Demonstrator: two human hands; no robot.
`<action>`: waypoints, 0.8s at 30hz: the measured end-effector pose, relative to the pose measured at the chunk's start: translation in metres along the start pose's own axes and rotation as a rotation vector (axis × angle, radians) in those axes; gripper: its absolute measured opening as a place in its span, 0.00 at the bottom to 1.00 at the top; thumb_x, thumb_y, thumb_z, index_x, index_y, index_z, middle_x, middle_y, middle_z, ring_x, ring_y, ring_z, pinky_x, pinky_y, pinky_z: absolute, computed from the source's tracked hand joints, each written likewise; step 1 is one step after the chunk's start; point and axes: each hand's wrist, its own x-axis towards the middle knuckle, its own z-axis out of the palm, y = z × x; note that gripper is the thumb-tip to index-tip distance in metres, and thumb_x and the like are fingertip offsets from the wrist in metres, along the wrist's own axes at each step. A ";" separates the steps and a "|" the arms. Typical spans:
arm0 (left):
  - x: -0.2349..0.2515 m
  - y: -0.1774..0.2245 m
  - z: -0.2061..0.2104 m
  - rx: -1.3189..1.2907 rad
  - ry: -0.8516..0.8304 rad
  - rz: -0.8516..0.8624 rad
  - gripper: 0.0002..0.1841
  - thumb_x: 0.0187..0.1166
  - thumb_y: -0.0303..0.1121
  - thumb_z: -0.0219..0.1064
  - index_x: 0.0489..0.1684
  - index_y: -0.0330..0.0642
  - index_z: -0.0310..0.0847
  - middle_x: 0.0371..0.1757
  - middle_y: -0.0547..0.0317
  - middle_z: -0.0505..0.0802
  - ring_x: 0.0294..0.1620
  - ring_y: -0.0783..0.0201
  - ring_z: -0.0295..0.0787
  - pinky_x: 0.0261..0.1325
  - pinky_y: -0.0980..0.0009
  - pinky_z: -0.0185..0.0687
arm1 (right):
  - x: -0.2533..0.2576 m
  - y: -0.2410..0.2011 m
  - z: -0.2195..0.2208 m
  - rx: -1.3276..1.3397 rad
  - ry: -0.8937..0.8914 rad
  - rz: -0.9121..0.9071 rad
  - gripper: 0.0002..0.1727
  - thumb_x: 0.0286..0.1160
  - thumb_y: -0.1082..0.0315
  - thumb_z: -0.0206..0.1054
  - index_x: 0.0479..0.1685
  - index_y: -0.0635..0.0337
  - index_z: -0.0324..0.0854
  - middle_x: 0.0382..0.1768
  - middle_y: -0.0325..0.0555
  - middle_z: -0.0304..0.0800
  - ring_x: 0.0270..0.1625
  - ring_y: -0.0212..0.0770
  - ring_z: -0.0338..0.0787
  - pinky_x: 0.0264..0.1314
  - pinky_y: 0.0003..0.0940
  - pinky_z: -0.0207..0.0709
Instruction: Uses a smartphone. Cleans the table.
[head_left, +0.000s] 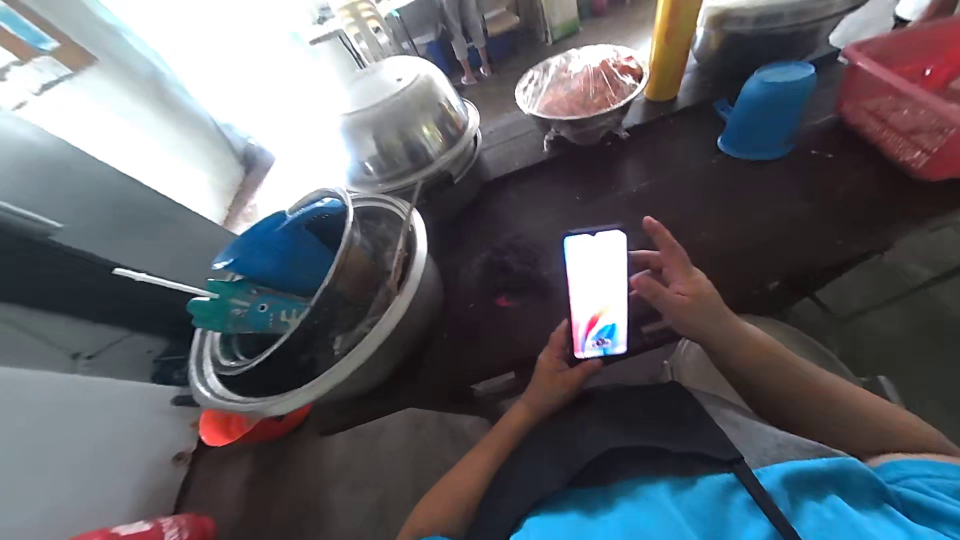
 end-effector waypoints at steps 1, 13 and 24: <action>0.001 0.000 0.001 0.010 -0.058 0.015 0.39 0.68 0.16 0.71 0.79 0.12 0.53 0.66 0.43 0.88 0.64 0.71 0.89 0.69 0.71 0.85 | 0.001 -0.002 -0.008 0.034 0.001 0.021 0.39 0.84 0.64 0.58 0.94 0.52 0.48 0.65 0.46 0.87 0.50 0.29 0.91 0.54 0.30 0.87; 0.059 -0.059 0.013 0.598 -1.101 -0.584 0.28 0.96 0.42 0.43 0.80 0.26 0.70 0.80 0.31 0.77 0.85 0.39 0.69 0.88 0.45 0.53 | -0.087 0.029 -0.060 -0.105 -0.142 0.061 0.19 0.76 0.74 0.61 0.64 0.73 0.78 0.51 0.50 0.91 0.46 0.26 0.89 0.53 0.25 0.84; 0.085 -0.071 0.050 0.786 -1.221 -0.529 0.17 0.86 0.22 0.55 0.68 0.26 0.79 0.64 0.27 0.86 0.69 0.34 0.81 0.74 0.39 0.69 | -0.125 0.054 -0.055 -0.140 -0.121 0.039 0.18 0.76 0.72 0.65 0.60 0.75 0.78 0.46 0.53 0.92 0.44 0.25 0.89 0.51 0.19 0.82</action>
